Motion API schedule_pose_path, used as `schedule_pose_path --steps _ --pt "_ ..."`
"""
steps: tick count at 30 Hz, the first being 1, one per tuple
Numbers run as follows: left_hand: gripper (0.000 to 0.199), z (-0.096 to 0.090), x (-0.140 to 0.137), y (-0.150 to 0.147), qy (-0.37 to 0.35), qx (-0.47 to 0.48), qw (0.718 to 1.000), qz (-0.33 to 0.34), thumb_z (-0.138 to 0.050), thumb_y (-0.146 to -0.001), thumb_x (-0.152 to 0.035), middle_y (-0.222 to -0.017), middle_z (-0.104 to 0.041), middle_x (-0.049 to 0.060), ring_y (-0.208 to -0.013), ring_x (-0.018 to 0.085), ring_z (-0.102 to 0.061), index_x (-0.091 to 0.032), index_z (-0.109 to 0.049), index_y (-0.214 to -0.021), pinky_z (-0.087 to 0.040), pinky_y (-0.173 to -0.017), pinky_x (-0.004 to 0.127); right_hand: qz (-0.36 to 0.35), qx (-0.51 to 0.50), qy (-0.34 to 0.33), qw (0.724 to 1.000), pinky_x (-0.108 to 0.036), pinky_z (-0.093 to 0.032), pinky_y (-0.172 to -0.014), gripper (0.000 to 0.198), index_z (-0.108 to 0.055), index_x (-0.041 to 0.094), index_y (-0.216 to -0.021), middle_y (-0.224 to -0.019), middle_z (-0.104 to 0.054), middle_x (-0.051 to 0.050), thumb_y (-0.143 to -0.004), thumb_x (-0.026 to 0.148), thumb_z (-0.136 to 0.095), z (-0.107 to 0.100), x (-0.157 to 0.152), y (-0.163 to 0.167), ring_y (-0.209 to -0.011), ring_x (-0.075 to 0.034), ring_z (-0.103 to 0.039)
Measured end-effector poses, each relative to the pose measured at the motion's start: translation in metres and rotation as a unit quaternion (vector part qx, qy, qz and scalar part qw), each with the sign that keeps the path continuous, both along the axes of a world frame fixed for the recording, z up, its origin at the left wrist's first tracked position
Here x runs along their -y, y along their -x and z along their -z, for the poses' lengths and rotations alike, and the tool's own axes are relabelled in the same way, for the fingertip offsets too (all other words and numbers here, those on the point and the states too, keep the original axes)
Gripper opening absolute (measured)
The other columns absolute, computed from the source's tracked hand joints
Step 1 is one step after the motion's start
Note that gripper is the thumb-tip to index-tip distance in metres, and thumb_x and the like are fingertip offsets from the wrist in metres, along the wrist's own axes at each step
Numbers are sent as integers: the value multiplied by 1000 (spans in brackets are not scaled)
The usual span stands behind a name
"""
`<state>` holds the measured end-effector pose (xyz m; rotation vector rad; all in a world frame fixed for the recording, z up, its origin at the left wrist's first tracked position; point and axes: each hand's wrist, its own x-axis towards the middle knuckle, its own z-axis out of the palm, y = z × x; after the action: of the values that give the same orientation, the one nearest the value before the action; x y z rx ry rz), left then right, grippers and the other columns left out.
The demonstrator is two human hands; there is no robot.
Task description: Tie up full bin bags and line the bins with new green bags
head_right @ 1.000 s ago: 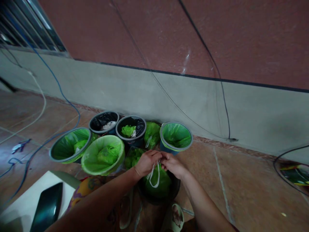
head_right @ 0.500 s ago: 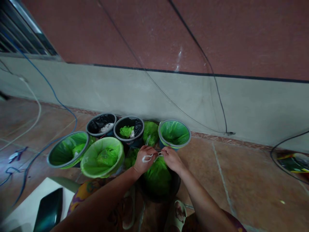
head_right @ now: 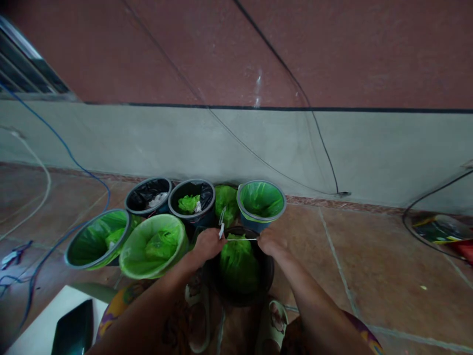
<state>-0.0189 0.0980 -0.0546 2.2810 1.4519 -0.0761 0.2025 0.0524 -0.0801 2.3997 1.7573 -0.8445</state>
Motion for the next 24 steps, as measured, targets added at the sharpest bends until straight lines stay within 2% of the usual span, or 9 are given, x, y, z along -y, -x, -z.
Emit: schedule_pose_path --steps 2,4,7,10,14,17,20,22,24 --pt "20 -1 -4 1 55 52 996 -37 -55 -84 -26 -72 -68 5 -75 17 -63 -17 -71 -76 -41 -68 26 -6 0 -3 1000 -26 -39 -64 26 -72 16 -77 -85 -72 -11 -90 29 -53 1 1 1 -80 -18 -64" --pt "23 1 -7 -1 123 158 977 -71 -55 -82 -26 -55 -56 -1 -60 12 -56 -17 -65 -64 -37 -60 23 -7 -32 -23 999 -24 -37 -60 30 -70 18 -74 -74 -70 -6 -92 34 -51 -2 1 2 -69 -14 -61" --pt "25 6 -4 -8 224 337 902 -152 -56 -78 -28 -45 -45 -6 -47 8 -44 -17 -57 -56 -34 -52 22 4 -165 -68 984 -23 -32 -52 36 -64 18 -69 -57 -61 0 -91 43 -49 -11 1 6 -52 -10 -50" --pt "28 12 3 -18 303 447 820 -191 -58 -79 -37 -45 -47 -6 -41 8 -44 -16 -60 -62 -36 -47 22 -10 -283 -105 953 -23 -29 -49 39 -60 19 -65 -53 -55 2 -89 48 -49 -22 1 13 -49 -10 -44" --pt "27 17 6 -23 341 507 771 -178 -65 -74 -41 -57 -56 -4 -44 7 -49 -15 -59 -68 -39 -49 22 -69 -346 -119 928 -23 -28 -50 42 -55 19 -60 -53 -51 3 -88 51 -51 -36 2 22 -50 -9 -41" --pt "19 18 5 -22 335 529 770 -126 -71 -63 -23 -61 -57 -6 -53 8 -52 -15 -61 -77 -41 -56 21 -99 -365 -118 918 -23 -29 -52 40 -56 19 -62 -55 -51 4 -88 48 -52 -43 4 27 -52 -9 -42" --pt "14 21 5 -22 307 496 810 -65 -69 -63 -18 -64 -58 -5 -60 8 -51 -14 -64 -75 -40 -59 20 -103 -387 -126 908 -23 -31 -54 39 -58 18 -63 -57 -52 3 -88 49 -53 -46 3 31 -54 -9 -44" --pt "10 25 6 -22 283 469 836 -37 -65 -71 -24 -61 -55 -6 -58 8 -49 -14 -63 -71 -39 -58 21 -62 -419 -140 895 -23 -32 -53 42 -62 18 -70 -59 -54 2 -90 52 -48 -45 2 32 -53 -9 -43" --pt "13 30 6 -22 264 461 847 -27 -60 -78 -27 -60 -52 -6 -55 8 -48 -15 -62 -72 -40 -57 21 17 -446 -158 881 -24 -33 -50 47 -66 17 -83 -63 -57 1 -92 54 -39 -42 0 33 -51 -9 -44"
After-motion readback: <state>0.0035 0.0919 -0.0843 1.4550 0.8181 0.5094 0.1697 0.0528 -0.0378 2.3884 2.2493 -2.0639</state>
